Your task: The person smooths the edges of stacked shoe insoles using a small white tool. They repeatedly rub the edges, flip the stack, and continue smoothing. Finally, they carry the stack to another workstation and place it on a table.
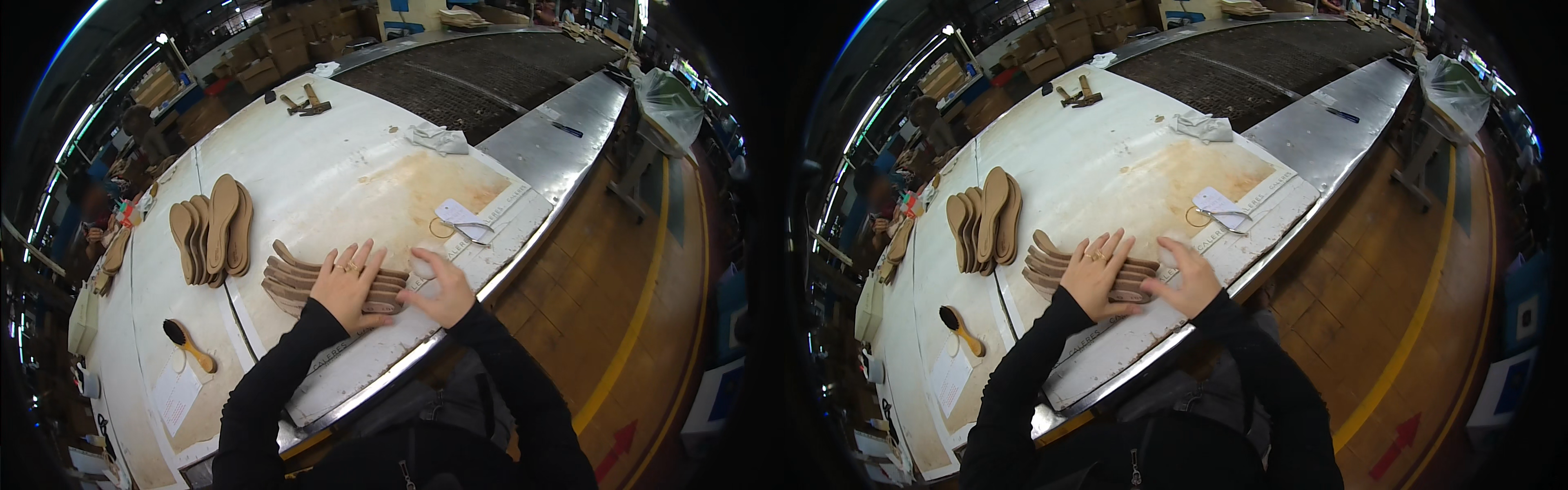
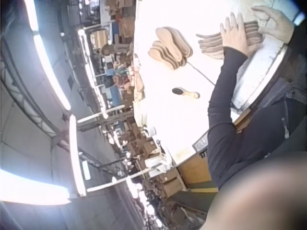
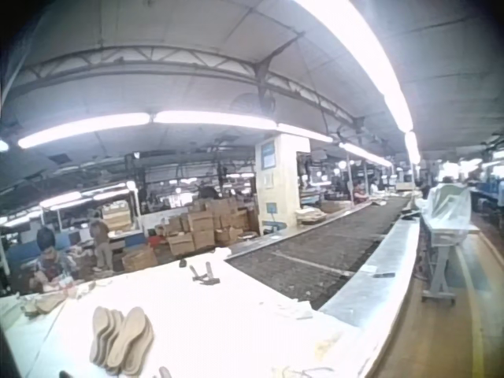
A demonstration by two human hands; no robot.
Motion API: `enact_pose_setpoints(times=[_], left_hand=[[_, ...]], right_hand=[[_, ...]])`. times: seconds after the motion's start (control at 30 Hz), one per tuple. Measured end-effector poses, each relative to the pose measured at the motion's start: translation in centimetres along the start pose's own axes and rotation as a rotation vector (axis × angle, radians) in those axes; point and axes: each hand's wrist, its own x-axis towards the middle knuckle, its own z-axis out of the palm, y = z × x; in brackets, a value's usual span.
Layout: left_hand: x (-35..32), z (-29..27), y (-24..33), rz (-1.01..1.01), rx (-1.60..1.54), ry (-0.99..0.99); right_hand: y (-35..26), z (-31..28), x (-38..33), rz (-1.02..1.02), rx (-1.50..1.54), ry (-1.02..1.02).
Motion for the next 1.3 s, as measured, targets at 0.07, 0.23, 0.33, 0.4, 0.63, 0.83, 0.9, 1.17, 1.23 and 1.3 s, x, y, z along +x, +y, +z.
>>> enact_pose_setpoints(times=[0.07,0.23,0.33,0.4,0.63,0.83,0.9,1.17,1.23,1.3], left_hand=[[1.0,0.2,-0.9,-0.036,-0.111,0.027],[2.1,-0.6,-0.8,-0.06,-0.165,-0.008],[1.9,0.0,-0.6,-0.058,-0.176,0.078],[1.8,-0.1,-0.5,-0.06,-0.176,0.083],[1.6,0.0,-0.4,-0.068,-0.189,0.088],[1.4,0.4,-0.4,-0.057,-0.177,0.149],[1.5,0.3,-0.4,-0.061,-0.166,0.144],[2.1,-0.4,-0.2,-0.071,-0.141,-0.016],[2.4,-0.6,-0.3,-0.07,-0.134,-0.074],[2.8,-1.0,-0.2,-0.076,-0.132,-0.139]], right_hand=[[0.4,-1.8,-0.1,0.066,0.021,0.057],[-0.7,-3.1,-0.8,0.263,0.201,0.103],[-1.1,-2.6,-0.6,0.211,0.105,-0.06],[-1.6,-1.5,-0.1,0.093,0.012,-0.108],[-2.6,0.1,0.1,-0.136,-0.214,-0.027],[-1.7,0.4,-4.1,0.022,-0.3,0.025],[-1.5,0.0,-4.7,0.051,-0.374,-0.041],[-2.0,0.5,-2.7,-0.044,-0.254,0.115],[-1.3,0.9,-3.6,-0.034,-0.294,0.086],[-0.9,0.6,-4.9,-0.014,-0.399,-0.001]])
